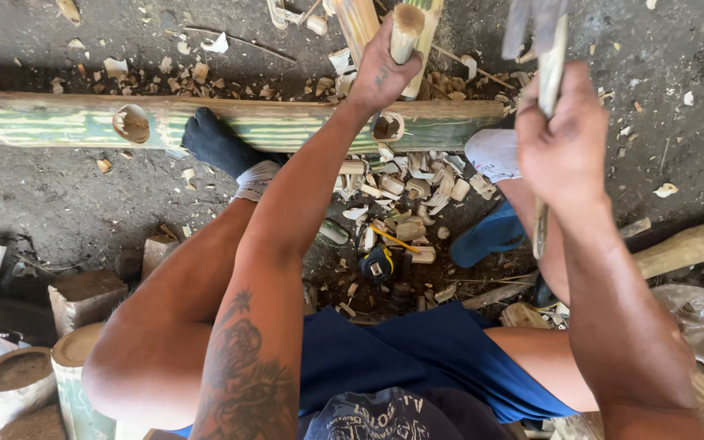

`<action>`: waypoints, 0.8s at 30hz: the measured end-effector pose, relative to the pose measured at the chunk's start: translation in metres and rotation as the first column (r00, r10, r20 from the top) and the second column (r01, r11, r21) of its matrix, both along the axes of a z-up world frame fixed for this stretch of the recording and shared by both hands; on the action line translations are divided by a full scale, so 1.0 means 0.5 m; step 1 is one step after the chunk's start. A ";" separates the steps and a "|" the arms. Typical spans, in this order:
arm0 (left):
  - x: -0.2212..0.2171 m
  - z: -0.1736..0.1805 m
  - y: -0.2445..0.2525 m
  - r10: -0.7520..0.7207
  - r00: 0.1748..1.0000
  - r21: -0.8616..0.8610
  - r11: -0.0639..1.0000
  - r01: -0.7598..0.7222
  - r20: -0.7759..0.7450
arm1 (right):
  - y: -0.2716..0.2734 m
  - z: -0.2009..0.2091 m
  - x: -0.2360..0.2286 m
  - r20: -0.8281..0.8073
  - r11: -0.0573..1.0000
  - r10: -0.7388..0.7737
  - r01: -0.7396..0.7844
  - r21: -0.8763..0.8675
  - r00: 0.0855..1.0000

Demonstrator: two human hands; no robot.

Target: The person carves a hole into a bamboo pole using a chisel and hammer, then saws through the pole with a hand saw. The person removes debris and repositions the bamboo during the process.

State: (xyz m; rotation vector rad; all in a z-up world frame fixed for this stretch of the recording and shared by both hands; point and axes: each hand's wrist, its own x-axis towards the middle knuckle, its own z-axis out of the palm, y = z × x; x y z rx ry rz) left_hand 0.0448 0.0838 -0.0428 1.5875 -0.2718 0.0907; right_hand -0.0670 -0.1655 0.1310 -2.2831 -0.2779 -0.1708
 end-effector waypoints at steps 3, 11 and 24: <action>-0.007 -0.002 0.005 0.046 0.999 0.108 0.993 -0.047 0.009 | 0.019 0.030 0.035 0.126 0.989 0.078 -0.093 0.116 0.989; -0.040 0.039 0.014 0.110 0.986 0.154 0.980 -0.128 0.122 | 0.148 -0.022 0.063 -0.512 0.886 -0.056 -0.193 -0.421 0.857; -0.070 -0.091 0.024 0.018 0.979 0.275 0.959 -0.075 0.205 | 0.215 -0.052 0.028 -0.348 0.852 0.026 -0.203 -0.483 0.937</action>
